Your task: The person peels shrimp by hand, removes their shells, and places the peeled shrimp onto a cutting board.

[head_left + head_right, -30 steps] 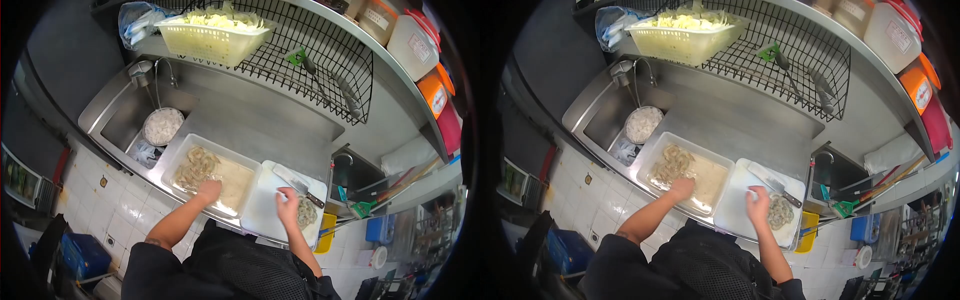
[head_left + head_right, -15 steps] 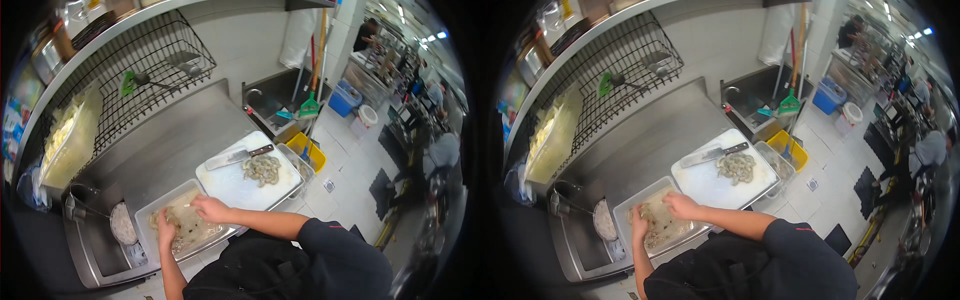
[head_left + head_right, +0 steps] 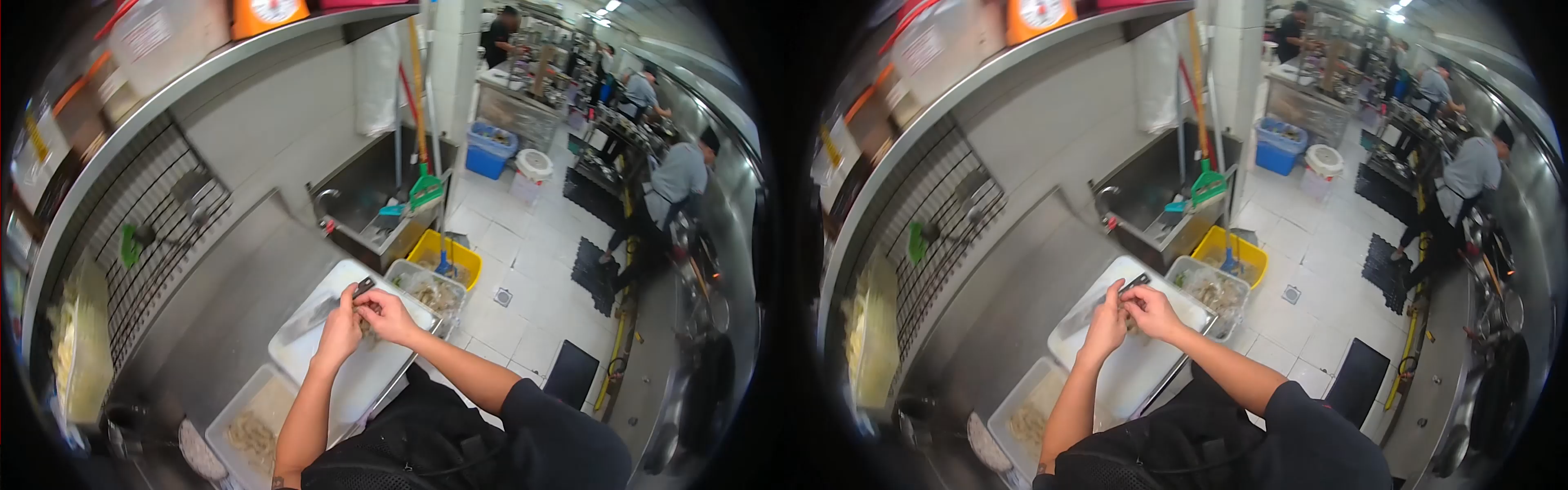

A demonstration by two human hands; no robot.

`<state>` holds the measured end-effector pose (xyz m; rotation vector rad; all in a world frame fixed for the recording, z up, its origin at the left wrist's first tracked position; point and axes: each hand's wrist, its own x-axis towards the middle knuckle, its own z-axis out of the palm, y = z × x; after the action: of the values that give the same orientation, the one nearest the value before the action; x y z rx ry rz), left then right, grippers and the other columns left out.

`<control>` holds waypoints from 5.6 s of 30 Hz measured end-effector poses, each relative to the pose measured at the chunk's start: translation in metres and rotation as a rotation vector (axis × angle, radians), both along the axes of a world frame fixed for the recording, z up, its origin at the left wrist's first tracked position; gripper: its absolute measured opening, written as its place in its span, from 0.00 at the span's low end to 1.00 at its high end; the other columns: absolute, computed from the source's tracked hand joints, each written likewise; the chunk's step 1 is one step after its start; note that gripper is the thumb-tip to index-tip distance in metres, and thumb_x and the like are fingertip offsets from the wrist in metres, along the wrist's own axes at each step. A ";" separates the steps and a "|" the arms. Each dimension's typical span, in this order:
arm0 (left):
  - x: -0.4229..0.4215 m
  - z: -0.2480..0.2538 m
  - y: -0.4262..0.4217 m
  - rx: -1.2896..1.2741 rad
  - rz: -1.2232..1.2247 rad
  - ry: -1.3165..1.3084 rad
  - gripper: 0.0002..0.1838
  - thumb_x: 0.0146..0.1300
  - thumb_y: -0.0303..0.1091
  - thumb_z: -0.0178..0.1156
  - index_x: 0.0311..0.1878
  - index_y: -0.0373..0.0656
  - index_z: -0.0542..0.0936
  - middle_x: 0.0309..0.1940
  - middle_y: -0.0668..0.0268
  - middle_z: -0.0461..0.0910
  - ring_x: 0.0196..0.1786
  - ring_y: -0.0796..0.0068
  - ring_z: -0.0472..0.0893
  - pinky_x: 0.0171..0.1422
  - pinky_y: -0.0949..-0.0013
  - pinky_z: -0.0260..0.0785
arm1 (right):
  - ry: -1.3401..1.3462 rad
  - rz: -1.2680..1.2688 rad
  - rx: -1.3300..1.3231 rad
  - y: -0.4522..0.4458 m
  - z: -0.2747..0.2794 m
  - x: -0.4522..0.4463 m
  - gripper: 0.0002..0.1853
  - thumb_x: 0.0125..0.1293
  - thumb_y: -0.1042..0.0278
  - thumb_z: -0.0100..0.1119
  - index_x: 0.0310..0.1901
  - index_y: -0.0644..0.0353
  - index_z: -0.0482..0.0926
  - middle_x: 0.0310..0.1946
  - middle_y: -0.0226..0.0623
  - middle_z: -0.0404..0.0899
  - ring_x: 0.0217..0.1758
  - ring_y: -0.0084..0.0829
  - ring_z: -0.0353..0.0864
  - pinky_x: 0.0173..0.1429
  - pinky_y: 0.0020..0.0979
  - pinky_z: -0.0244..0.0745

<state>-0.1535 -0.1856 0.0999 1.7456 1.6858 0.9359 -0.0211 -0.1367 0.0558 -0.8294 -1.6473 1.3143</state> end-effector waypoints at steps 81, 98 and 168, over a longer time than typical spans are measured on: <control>0.171 -0.095 0.183 -0.513 -0.121 -0.981 0.11 0.69 0.33 0.52 0.36 0.35 0.80 0.28 0.68 0.77 0.31 0.77 0.76 0.40 0.73 0.69 | 0.296 -0.599 -0.377 0.149 -0.055 0.154 0.09 0.61 0.79 0.62 0.43 0.65 0.77 0.30 0.33 0.79 0.26 0.18 0.76 0.25 0.22 0.71; 0.171 -0.128 0.164 -0.255 -0.108 -0.784 0.12 0.69 0.30 0.52 0.29 0.35 0.77 0.25 0.66 0.78 0.29 0.79 0.73 0.37 0.74 0.66 | 0.430 -0.748 -0.378 0.150 -0.057 0.148 0.08 0.58 0.80 0.63 0.39 0.65 0.77 0.29 0.31 0.78 0.26 0.18 0.74 0.29 0.23 0.71; -0.088 -0.046 -0.135 0.141 0.724 -1.077 0.05 0.66 0.29 0.57 0.41 0.40 0.74 0.31 0.69 0.77 0.33 0.81 0.75 0.35 0.75 0.67 | -0.076 0.340 0.690 -0.105 0.022 -0.109 0.15 0.52 0.78 0.63 0.44 0.60 0.77 0.41 0.39 0.74 0.44 0.40 0.76 0.45 0.36 0.75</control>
<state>-0.2413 -0.3207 0.0536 0.3783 1.4337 1.8777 -0.1302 -0.2418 0.0775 -0.1897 -2.1758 0.8201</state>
